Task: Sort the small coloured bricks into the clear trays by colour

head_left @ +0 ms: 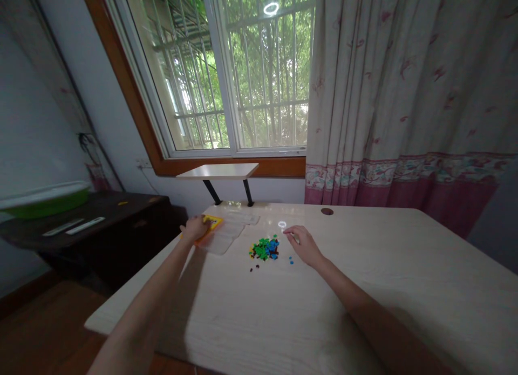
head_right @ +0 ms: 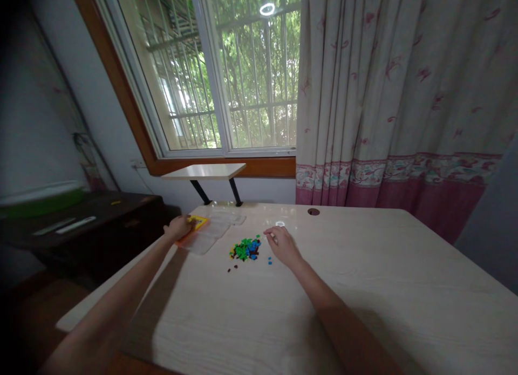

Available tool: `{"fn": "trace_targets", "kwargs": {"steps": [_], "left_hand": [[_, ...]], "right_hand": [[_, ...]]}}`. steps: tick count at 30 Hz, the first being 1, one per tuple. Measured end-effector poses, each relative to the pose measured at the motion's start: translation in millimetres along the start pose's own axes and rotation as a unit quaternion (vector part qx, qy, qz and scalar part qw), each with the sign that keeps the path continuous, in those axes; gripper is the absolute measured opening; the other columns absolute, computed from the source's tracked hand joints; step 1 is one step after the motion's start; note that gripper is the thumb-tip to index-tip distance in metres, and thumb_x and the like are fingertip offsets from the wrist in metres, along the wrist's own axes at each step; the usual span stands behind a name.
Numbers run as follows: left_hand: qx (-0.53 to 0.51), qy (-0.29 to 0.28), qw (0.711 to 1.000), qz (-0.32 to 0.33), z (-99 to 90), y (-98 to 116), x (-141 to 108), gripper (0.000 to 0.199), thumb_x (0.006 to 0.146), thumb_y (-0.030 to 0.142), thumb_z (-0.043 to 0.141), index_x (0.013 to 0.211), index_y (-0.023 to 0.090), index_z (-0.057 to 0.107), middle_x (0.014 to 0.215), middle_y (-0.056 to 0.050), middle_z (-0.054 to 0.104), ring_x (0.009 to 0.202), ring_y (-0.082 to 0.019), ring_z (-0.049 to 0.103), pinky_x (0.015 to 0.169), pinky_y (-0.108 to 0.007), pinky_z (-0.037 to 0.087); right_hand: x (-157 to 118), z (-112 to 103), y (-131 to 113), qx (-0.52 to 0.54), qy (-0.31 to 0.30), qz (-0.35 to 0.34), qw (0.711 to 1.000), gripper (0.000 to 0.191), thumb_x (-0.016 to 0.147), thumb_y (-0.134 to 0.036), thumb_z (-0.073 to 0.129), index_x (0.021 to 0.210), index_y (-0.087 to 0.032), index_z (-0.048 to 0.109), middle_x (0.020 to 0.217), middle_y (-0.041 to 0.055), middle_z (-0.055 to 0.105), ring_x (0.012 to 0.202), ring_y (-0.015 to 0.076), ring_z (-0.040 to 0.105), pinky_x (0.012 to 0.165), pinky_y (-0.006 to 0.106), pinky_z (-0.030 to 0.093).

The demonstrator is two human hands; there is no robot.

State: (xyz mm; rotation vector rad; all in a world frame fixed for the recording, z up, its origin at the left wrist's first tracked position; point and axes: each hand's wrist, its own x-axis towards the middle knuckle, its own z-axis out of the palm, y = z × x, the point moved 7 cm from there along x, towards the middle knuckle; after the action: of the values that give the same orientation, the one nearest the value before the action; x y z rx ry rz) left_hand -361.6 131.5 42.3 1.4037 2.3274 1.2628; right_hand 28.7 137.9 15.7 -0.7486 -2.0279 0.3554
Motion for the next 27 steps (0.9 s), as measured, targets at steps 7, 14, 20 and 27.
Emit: {"fn": "trace_targets", "kwargs": {"steps": [7,14,20,27], "left_hand": [[-0.048,-0.087,0.966,0.237,51.3,87,-90,0.025,0.064,0.033,0.064,0.087,0.024,0.064,0.110,-0.010,0.057,0.113,-0.026,0.044,0.100,-0.038,0.026],[-0.067,-0.285,0.893,0.341,92.1,80,-169,0.084,0.049,0.043,0.074,0.124,0.023,0.043,0.133,-0.016,0.036,0.124,-0.033,0.028,0.102,-0.047,0.020],[-0.075,-0.252,0.909,0.323,95.8,70,-153,0.080,0.054,0.051,0.068,0.123,0.019,0.044,0.130,-0.017,0.040,0.121,-0.033,0.034,0.100,-0.045,0.025],[0.201,-0.294,0.878,0.319,110.9,68,-163,0.093,0.064,0.068,0.046,0.134,0.015,0.016,0.140,-0.017,0.022,0.128,-0.029,0.021,0.102,-0.046,0.019]], "right_hand": [[-8,-7,38,-0.067,-0.138,0.039,0.987,0.044,0.084,-0.044,0.038,0.112,-0.014,0.053,0.115,0.0140,0.055,0.110,0.0231,0.048,0.092,0.041,0.036],[-26,44,16,-0.110,-0.233,0.016,0.966,0.085,0.074,-0.065,0.037,0.135,-0.008,0.021,0.138,0.0191,0.024,0.126,0.0303,0.024,0.101,0.048,0.021],[-6,70,3,-0.124,-0.194,0.013,0.973,0.075,0.082,-0.059,0.027,0.133,-0.004,0.027,0.136,0.0201,0.026,0.127,0.0282,0.024,0.101,0.043,0.023],[7,99,-8,-0.130,-0.250,0.015,0.959,0.067,0.085,-0.056,0.022,0.131,-0.007,0.031,0.135,0.0160,0.032,0.127,0.0267,0.025,0.102,0.042,0.019]]}}
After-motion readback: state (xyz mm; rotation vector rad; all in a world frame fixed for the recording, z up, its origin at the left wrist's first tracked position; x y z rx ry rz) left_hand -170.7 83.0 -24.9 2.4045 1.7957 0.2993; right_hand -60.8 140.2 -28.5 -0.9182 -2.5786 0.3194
